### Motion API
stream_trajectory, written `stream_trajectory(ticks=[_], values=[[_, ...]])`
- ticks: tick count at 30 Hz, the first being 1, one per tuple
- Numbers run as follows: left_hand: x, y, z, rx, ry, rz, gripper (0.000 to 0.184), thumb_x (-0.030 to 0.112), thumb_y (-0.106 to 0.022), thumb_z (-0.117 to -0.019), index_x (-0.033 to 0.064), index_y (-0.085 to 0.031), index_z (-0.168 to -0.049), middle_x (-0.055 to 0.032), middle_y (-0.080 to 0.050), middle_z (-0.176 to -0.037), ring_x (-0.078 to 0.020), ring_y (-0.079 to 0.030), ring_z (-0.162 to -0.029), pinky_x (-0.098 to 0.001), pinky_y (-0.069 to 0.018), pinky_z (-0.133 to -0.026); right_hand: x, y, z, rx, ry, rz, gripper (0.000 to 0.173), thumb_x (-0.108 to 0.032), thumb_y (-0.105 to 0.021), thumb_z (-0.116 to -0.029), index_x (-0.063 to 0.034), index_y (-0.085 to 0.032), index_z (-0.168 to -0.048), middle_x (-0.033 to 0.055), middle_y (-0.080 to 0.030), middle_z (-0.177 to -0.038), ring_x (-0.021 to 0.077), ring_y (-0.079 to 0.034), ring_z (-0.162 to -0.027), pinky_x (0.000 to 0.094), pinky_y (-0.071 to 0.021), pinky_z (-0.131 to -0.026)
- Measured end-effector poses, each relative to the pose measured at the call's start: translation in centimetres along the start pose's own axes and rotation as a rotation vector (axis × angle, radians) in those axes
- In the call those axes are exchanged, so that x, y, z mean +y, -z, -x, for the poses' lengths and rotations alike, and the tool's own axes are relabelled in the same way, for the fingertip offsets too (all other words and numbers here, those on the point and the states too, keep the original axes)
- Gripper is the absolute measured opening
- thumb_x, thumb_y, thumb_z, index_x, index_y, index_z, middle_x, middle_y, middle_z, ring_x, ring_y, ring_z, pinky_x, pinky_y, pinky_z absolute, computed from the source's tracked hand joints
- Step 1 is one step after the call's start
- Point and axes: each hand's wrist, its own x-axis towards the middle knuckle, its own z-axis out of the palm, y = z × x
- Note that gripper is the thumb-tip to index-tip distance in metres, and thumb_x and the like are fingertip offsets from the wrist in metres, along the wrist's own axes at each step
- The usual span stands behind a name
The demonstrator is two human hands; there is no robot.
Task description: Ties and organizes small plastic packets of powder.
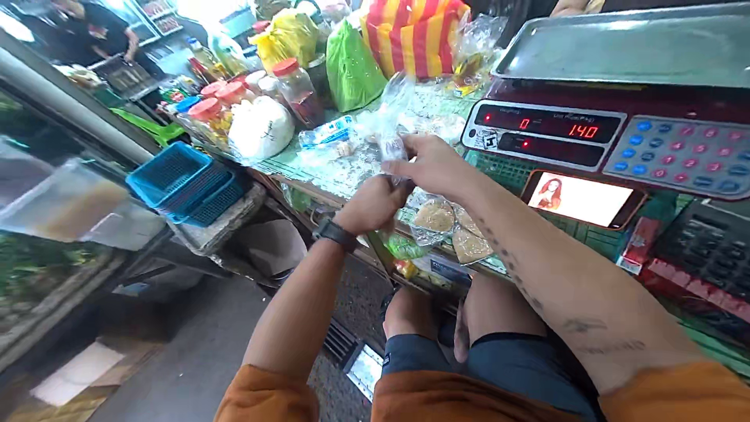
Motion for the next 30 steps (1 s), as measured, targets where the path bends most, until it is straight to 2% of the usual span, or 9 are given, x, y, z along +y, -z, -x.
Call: stream_trajectory(ticks=[3,6,9,13,16,19,22,24,30], values=[[-3.7,3.9,-1.5,-0.021,0.077,-0.232,0.041,0.039,-0.057,-0.1032,0.0040,-0.064,-0.085,-0.0116,-0.061,-0.073,-0.0278,-0.062,-0.069,-0.0538,-0.0514,-0.067,2.1,-1.7,-3.5,0.157,-0.144,-0.426,0.030,-0.031,-0.065,-0.1010,-0.0057,-0.066,-0.117,0.0023,-0.065,-0.089,0.0060,-0.048,-0.057,0.0249,-0.0427,-0.052],[-7.9,4.4,-4.6,-0.076,0.135,-0.505,0.049,0.049,-0.056,-0.1023,0.0027,-0.068,-0.097,-0.0196,-0.068,-0.094,-0.0390,-0.067,-0.094,-0.0639,-0.0515,-0.083,5.3,-2.5,-3.0,0.313,-0.352,-0.879,0.034,-0.030,-0.062,-0.1023,-0.0097,-0.055,-0.129,0.0010,-0.058,-0.095,0.0094,-0.055,-0.069,0.0271,-0.0510,-0.061],[-13.5,0.1,-7.5,-0.064,0.106,-0.539,0.053,0.046,-0.056,-0.1021,0.0098,-0.060,-0.141,-0.0196,-0.061,-0.138,-0.0395,-0.058,-0.128,-0.0648,-0.0448,-0.105,7.9,-1.9,-0.2,0.532,-0.472,-1.026,0.033,-0.032,-0.063,-0.1016,-0.0102,-0.054,-0.124,0.0007,-0.057,-0.087,0.0106,-0.057,-0.068,0.0280,-0.0529,-0.064],[-13.4,-0.8,-8.4,-0.097,0.161,-0.101,0.076,0.060,-0.047,-0.1029,0.0163,-0.030,-0.163,-0.0128,-0.032,-0.167,-0.0348,-0.026,-0.155,-0.0670,-0.0148,-0.123,8.5,0.5,4.3,0.619,-0.360,-0.609,0.030,-0.028,-0.057,-0.1062,-0.0027,-0.053,-0.122,0.0063,-0.059,-0.091,0.0104,-0.055,-0.061,0.0264,-0.0520,-0.058],[-11.5,2.0,-9.2,0.041,0.254,0.302,0.076,0.062,-0.016,-0.1068,0.0114,-0.037,-0.159,-0.0103,-0.036,-0.165,-0.0276,-0.028,-0.154,-0.0585,-0.0213,-0.124,7.9,0.6,6.9,0.555,-0.139,0.028,0.031,-0.024,-0.064,-0.1012,0.0012,-0.058,-0.118,0.0128,-0.063,-0.104,0.0183,-0.063,-0.079,0.0385,-0.0550,-0.073],[-11.0,2.0,-11.4,0.121,0.317,-0.074,0.080,0.064,-0.014,-0.1062,0.0086,-0.029,-0.162,-0.0196,-0.027,-0.167,-0.0405,-0.018,-0.156,-0.0748,-0.0119,-0.120,7.5,-0.4,6.4,0.555,0.270,0.545,0.033,-0.026,-0.070,-0.0943,-0.0009,-0.066,-0.116,0.0218,-0.061,-0.124,0.0356,-0.062,-0.112,0.0533,-0.0539,-0.092],[-10.9,-3.6,-12.1,0.105,0.363,-0.422,0.091,0.077,-0.022,-0.0989,0.0128,-0.027,-0.164,-0.0275,-0.022,-0.166,-0.0509,-0.011,-0.155,-0.0821,-0.0035,-0.114,7.7,-0.4,3.7,0.315,0.257,0.792,0.063,-0.033,-0.076,-0.0900,-0.0175,-0.054,-0.147,0.0206,-0.046,-0.153,0.0446,-0.043,-0.141,0.0635,-0.0371,-0.112],[-11.2,-6.1,-12.4,0.162,0.345,-0.552,0.095,0.082,-0.019,-0.0953,0.0164,-0.028,-0.164,-0.0239,-0.020,-0.168,-0.0477,-0.008,-0.156,-0.0787,-0.0002,-0.117,8.7,-0.2,2.4,0.184,0.097,0.768,0.065,-0.027,-0.077,-0.0930,-0.0196,-0.050,-0.152,0.0213,-0.050,-0.149,0.0445,-0.054,-0.129,0.0633,-0.0483,-0.101],[-12.0,-5.2,-13.5,0.044,0.386,-0.517,0.096,0.085,-0.014,-0.0928,0.0212,-0.031,-0.163,-0.0229,-0.025,-0.167,-0.0489,-0.013,-0.155,-0.0821,-0.0064,-0.114,9.6,1.6,5.5,0.232,-0.101,0.521,0.014,-0.016,-0.072,-0.0972,-0.0075,-0.075,-0.108,0.0137,-0.071,-0.105,0.0293,-0.070,-0.093,0.0510,-0.0584,-0.084]])
